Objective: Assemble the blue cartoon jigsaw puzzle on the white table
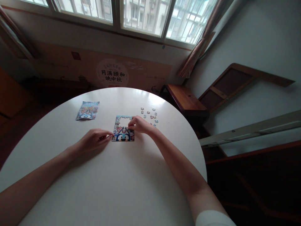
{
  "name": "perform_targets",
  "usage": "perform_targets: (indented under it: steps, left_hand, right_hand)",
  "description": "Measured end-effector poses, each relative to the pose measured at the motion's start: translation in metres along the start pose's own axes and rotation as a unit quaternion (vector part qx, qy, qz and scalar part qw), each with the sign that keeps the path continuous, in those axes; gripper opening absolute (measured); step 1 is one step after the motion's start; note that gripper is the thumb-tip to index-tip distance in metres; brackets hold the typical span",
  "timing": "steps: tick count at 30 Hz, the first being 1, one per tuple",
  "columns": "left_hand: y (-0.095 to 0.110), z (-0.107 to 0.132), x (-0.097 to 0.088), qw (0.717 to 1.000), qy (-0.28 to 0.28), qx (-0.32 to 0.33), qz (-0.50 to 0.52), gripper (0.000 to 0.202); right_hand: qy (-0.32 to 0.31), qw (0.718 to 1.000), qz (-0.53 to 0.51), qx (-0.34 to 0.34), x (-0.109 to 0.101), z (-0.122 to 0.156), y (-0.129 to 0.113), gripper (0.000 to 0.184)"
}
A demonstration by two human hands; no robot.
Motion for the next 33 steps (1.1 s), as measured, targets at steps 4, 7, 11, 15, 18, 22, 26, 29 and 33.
perform_targets:
  steps: [4,7,11,15,18,22,26,29,33]
  left_hand:
    - [-0.0019,-0.0003,0.0002,1.0,0.003,-0.001,0.007,0.028]
    - [-0.0014,-0.0001,-0.0005,1.0,0.006,0.003,0.015,0.029]
    - [0.0004,0.0001,-0.0019,1.0,0.008,0.005,0.027,0.03]
    - [0.0011,-0.0003,-0.002,1.0,0.0,-0.003,0.029,0.029]
    - [0.0013,-0.0004,-0.002,1.0,0.001,-0.003,0.02,0.029]
    - [0.0019,0.0,-0.0021,1.0,0.004,0.002,0.013,0.031]
    - [0.0017,0.0,-0.0022,1.0,0.004,-0.003,0.019,0.03]
    - [0.0017,-0.0001,-0.0021,1.0,0.004,-0.002,0.023,0.03]
    - [0.0009,0.0001,-0.002,1.0,0.006,0.0,0.016,0.029]
  right_hand:
    - [-0.024,0.999,0.014,0.015,-0.0021,0.0,-0.0024,0.014]
    - [-0.037,0.999,0.021,0.017,-0.003,-0.0003,-0.0039,0.016]
    - [-0.053,0.998,0.01,0.03,-0.0033,0.0005,-0.0039,0.021]
    - [-0.054,0.996,-0.028,0.072,-0.0042,0.0035,-0.0008,0.027]
    - [-0.063,0.992,-0.045,0.096,-0.004,0.0054,0.0005,0.031]
    - [-0.073,0.99,-0.053,0.109,-0.0035,0.0064,0.001,0.032]
    - [-0.08,0.989,-0.055,0.112,-0.0037,0.0066,-0.0004,0.033]
    - [-0.081,0.989,-0.057,0.109,-0.0048,0.0064,-0.0028,0.034]
    - [-0.084,0.989,-0.053,0.109,-0.0056,0.0064,-0.0045,0.035]
Point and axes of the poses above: each hand's wrist, its own z-axis away from the middle knuckle, its own x-axis out of the palm, y = z × x, the point moved 5 cm from there along -z, towards the middle knuckle, and after that the axes turned 15 degrees about -x, right-handed, at the moved point
